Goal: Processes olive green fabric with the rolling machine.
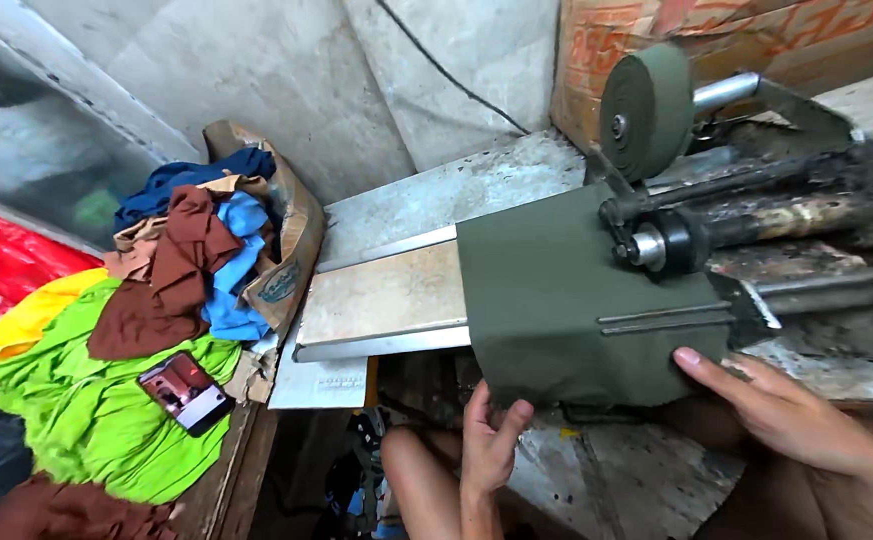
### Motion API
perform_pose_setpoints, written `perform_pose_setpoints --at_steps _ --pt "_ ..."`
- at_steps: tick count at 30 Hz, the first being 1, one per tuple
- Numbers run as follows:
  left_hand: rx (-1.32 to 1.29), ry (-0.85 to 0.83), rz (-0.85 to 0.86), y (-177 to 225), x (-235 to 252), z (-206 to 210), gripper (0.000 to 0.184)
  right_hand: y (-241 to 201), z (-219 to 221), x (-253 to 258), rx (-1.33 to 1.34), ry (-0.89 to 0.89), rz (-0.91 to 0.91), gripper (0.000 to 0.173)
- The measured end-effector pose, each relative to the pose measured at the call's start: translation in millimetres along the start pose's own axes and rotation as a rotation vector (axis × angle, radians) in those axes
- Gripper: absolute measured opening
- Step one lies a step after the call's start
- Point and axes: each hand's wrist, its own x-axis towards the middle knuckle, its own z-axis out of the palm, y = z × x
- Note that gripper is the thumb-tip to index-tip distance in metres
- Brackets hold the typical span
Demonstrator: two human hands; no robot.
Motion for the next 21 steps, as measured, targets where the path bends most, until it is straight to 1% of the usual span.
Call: perform_pose_setpoints --at_steps 2,4,6,8,9,12,15,17,21 --pt "0.027 0.029 0.0 -0.3 -2.1 0.2 0.03 -6.8 0.2 0.4 -0.003 -0.018 0.024 0.034" --pt "0.043 0.056 0.005 -0.9 -3.0 -1.9 0.033 -12.5 -1.9 -0.1 -0.027 -0.056 0.06 0.037" --pt "0.078 0.061 -0.005 -0.5 -2.3 -2.3 0.034 -16.5 -4.5 -0.2 -0.063 -0.085 0.118 0.043" --pt "0.077 0.073 0.002 -1.0 -2.5 -3.7 0.03 -18.1 -6.4 1.6 -0.101 -0.107 0.166 0.05" --pt "0.078 0.079 0.007 -1.5 -2.3 -5.7 0.03 -17.9 -6.8 2.4 -0.105 -0.121 0.176 0.051" --pt "0.143 0.09 0.022 -2.5 0.0 -6.8 0.03 -17.8 -6.1 3.2 -0.085 -0.149 0.138 0.049" --pt "0.11 0.067 0.023 -1.0 0.4 -7.7 0.026 -17.7 -6.0 5.0 -0.075 -0.159 0.125 0.048" --pt "0.112 0.081 0.022 -1.6 0.1 -8.7 0.027 -16.8 -5.5 4.8 -0.072 -0.168 0.121 0.047" --pt "0.088 0.055 0.01 -3.0 -1.1 -10.1 0.027 -15.8 -3.3 7.3 -0.067 -0.166 0.122 0.047"
